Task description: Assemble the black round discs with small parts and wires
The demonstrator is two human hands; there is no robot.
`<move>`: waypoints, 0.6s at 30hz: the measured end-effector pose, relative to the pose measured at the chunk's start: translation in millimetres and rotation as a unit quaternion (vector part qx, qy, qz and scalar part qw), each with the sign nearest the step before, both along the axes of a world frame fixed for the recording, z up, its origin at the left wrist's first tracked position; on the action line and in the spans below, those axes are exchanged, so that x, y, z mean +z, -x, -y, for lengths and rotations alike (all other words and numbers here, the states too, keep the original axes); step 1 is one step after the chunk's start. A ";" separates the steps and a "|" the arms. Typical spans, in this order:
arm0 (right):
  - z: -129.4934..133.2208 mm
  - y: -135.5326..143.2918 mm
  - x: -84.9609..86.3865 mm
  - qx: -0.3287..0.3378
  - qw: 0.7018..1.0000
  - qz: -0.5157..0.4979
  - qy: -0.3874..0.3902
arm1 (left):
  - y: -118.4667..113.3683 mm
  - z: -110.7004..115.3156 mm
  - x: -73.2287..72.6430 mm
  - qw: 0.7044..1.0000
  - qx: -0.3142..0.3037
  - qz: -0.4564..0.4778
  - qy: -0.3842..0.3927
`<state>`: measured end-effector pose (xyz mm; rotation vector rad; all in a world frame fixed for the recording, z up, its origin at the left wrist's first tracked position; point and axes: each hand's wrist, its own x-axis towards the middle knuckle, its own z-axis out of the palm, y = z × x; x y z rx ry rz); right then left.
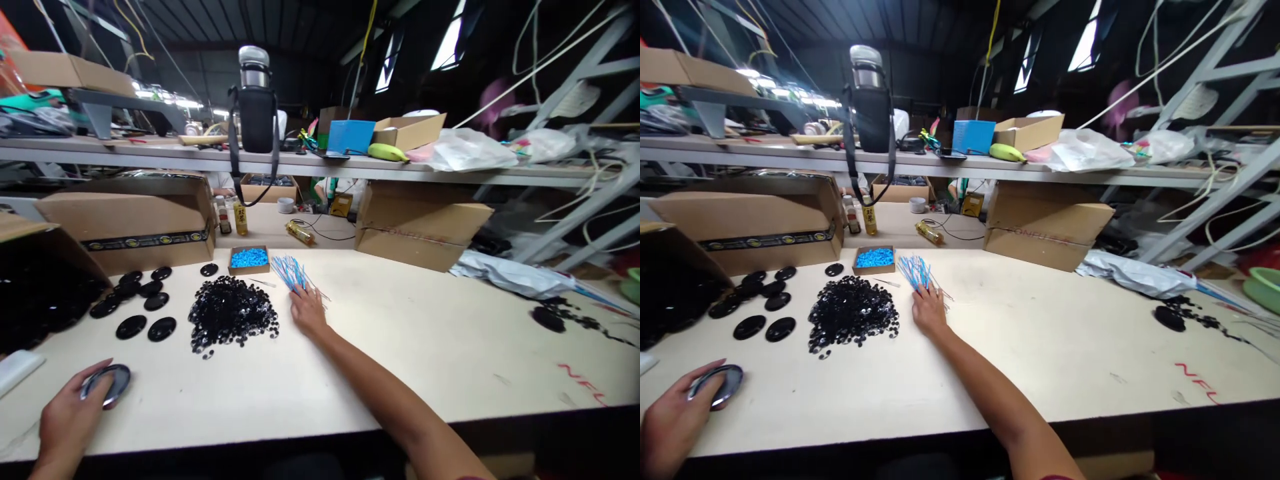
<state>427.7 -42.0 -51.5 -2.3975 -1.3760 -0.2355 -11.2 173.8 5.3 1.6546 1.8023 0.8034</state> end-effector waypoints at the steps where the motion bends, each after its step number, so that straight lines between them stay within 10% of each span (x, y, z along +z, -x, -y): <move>1: 0.2 -0.5 -2.4 -0.003 1.000 0.007 -0.010 | -1.0 2.3 2.3 1.000 -0.005 0.030 0.000; 18: 9.8 -14.0 -18.2 0.011 0.984 0.078 -0.158 | 9.4 3.5 -11.4 0.988 -0.020 0.152 -0.013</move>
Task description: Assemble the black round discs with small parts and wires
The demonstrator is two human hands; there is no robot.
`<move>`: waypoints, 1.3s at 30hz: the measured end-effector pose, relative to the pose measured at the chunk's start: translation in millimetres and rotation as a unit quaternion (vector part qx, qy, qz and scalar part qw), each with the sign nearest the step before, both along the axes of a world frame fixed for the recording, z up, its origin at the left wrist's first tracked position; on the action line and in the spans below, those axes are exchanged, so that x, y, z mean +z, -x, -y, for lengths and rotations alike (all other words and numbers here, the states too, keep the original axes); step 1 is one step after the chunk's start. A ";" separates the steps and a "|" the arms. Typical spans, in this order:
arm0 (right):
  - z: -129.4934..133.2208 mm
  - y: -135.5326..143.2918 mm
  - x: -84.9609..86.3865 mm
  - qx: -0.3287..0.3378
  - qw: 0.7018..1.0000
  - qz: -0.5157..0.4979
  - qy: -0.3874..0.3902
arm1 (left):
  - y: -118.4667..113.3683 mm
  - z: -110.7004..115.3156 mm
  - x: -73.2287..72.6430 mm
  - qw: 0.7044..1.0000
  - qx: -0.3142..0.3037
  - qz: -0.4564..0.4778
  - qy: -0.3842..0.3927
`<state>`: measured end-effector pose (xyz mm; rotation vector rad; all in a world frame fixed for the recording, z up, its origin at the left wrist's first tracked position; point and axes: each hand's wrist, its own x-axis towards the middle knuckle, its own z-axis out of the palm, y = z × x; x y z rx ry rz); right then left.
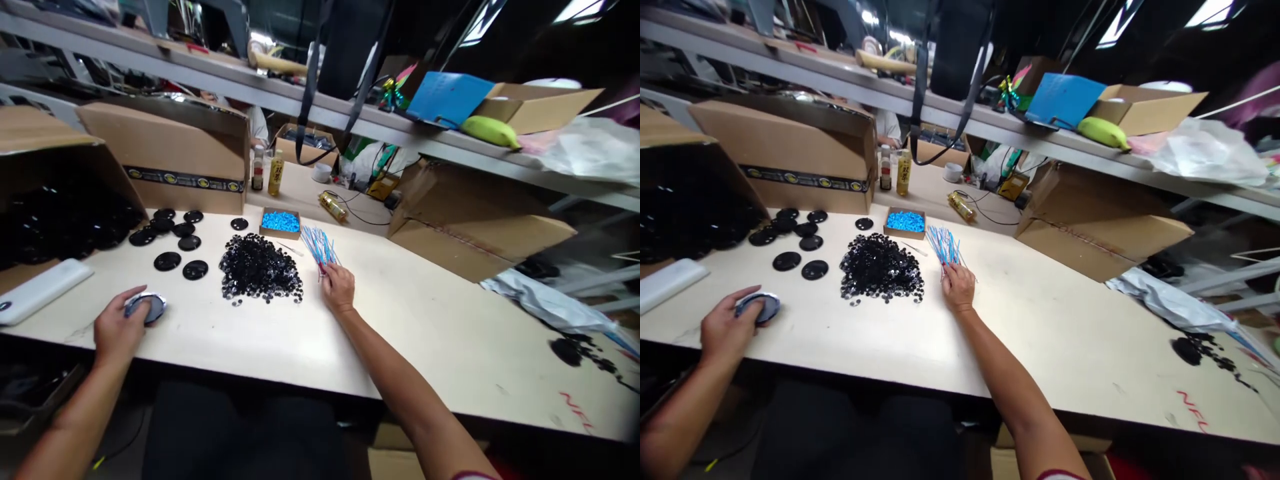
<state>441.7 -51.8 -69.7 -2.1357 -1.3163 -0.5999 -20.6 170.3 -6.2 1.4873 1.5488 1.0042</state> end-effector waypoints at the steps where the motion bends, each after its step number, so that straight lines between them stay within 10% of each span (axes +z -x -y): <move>1: -0.1 -0.4 -0.9 0.000 1.000 -0.001 -0.004 | -1.0 1.9 -0.2 1.000 0.004 0.013 0.003; 10: 1.9 9.3 13.0 0.006 0.999 -0.020 -0.027 | -23.1 51.5 4.9 0.965 -0.040 0.212 0.148; 17: -32.2 89.7 25.5 0.123 0.986 -0.069 0.083 | -54.0 98.7 12.6 0.937 -0.201 0.193 0.209; 24: -67.7 122.8 27.5 0.111 0.979 -0.115 0.128 | -76.8 85.3 -1.1 0.945 -0.253 0.042 0.201; 39: -78.4 135.3 51.2 0.134 0.970 -0.144 0.146 | -119.2 82.2 -14.5 0.931 -0.297 0.044 0.206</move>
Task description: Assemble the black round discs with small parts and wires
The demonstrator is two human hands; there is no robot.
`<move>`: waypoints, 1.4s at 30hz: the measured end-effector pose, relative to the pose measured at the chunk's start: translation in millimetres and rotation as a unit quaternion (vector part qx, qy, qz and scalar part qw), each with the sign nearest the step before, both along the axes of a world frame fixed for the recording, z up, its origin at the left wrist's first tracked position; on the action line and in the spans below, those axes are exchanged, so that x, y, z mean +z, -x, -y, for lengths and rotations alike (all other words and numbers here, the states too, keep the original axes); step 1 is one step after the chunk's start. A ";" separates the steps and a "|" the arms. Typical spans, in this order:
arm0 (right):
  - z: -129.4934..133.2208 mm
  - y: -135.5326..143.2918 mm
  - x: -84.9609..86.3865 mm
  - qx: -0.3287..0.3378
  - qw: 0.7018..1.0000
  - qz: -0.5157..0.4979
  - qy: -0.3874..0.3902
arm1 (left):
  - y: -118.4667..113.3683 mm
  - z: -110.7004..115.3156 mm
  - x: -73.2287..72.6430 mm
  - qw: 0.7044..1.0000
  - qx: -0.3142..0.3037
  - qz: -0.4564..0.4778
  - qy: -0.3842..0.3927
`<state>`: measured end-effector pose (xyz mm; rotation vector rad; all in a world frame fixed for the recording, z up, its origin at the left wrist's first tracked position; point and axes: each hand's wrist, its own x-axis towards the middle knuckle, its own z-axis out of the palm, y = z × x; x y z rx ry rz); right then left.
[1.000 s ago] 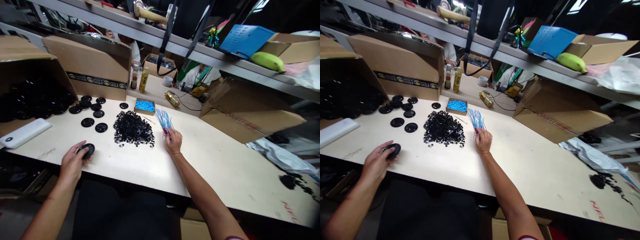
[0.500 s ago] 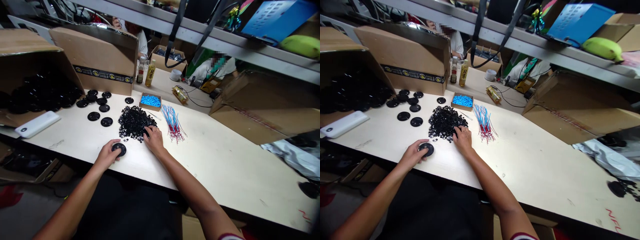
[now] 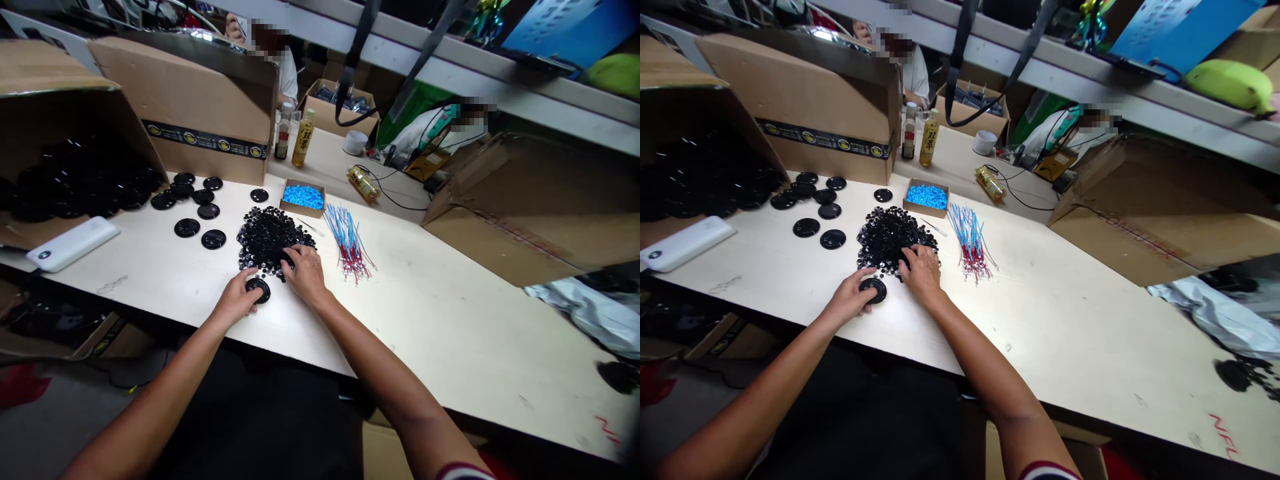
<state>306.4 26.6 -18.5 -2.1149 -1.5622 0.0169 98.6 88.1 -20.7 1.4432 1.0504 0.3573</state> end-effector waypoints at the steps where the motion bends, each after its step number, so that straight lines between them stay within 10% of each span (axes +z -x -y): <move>1: -5.3 2.3 1.7 0.002 1.000 -0.001 0.002 | 0.6 -0.5 -0.9 1.000 -0.002 0.005 0.001; 18: -4.3 -11.3 17.3 -0.040 0.970 -0.214 -0.108 | 28.5 14.4 7.4 0.995 0.011 0.099 -0.016; 33: 31.9 9.8 34.3 -0.129 0.765 -0.630 -0.048 | 31.6 15.2 7.3 0.992 0.030 0.113 -0.038; 42: 73.1 26.9 27.5 -0.167 0.739 -0.652 -0.012 | 30.3 16.0 5.8 0.992 0.034 0.115 -0.048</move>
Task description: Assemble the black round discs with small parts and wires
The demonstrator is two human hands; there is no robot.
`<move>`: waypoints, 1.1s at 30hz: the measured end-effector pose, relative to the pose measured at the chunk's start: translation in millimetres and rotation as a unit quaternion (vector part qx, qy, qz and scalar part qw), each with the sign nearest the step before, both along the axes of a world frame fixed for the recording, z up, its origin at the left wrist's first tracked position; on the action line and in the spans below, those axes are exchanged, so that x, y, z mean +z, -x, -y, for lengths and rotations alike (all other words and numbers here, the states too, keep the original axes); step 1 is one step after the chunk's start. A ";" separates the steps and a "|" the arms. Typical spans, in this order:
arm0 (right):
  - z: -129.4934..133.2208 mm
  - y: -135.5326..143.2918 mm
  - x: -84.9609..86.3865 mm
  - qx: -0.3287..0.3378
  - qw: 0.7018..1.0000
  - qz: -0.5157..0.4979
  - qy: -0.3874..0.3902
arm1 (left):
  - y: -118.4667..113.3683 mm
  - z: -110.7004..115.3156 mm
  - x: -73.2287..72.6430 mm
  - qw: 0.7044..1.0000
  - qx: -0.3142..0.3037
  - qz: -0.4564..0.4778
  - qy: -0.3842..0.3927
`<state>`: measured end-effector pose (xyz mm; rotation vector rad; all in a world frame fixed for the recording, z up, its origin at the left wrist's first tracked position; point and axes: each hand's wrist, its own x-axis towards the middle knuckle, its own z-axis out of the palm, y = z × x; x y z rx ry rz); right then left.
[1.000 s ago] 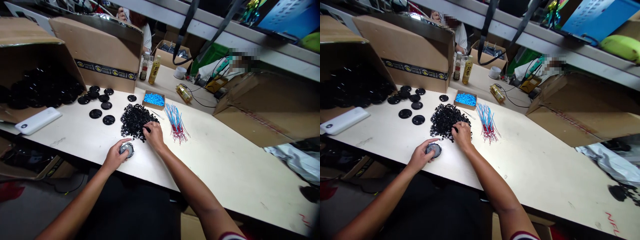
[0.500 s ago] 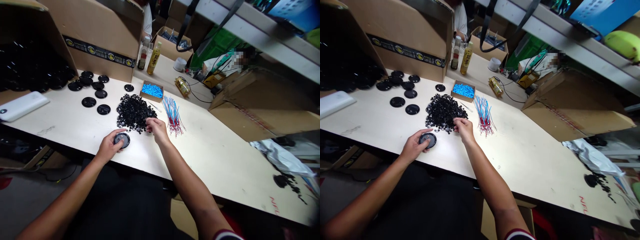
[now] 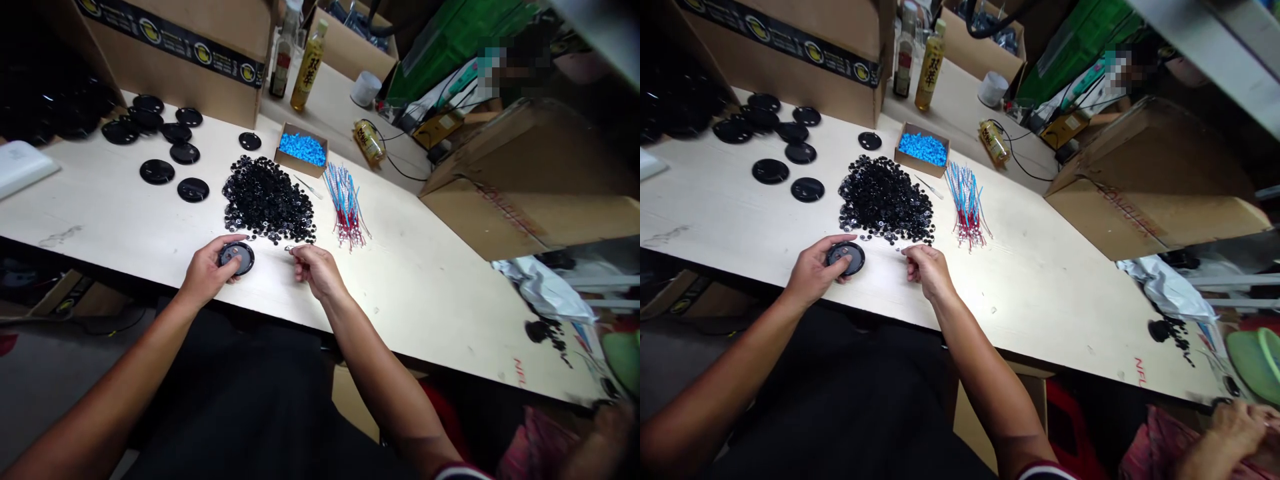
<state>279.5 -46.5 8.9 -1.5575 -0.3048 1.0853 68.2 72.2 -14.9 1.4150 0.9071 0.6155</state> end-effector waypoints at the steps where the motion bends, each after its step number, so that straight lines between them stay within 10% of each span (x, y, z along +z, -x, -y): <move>1: 3.3 0.0 -1.8 0.000 1.000 0.003 0.005 | 0.2 0.0 0.1 1.000 0.000 -0.001 0.000; 11: 22.8 -2.2 -15.5 0.039 0.986 0.156 0.042 | 0.0 -0.4 -0.3 1.000 0.004 -0.007 0.003; 18: 32.1 -7.2 -15.0 0.052 0.903 0.423 0.049 | 0.3 0.0 0.3 1.000 0.002 -0.008 -0.001; 26: 40.3 -6.1 -20.5 0.117 0.864 0.484 0.076 | -0.2 -0.3 -1.4 1.000 0.002 -0.005 -0.002; 30: 44.2 4.2 6.1 0.097 0.897 0.428 0.056 | 0.2 -0.7 -2.5 1.000 -0.002 -0.004 -0.008; 33: 55.8 27.4 59.4 0.065 0.972 0.226 -0.013 | 1.2 -0.7 -3.3 1.000 -0.005 0.001 -0.015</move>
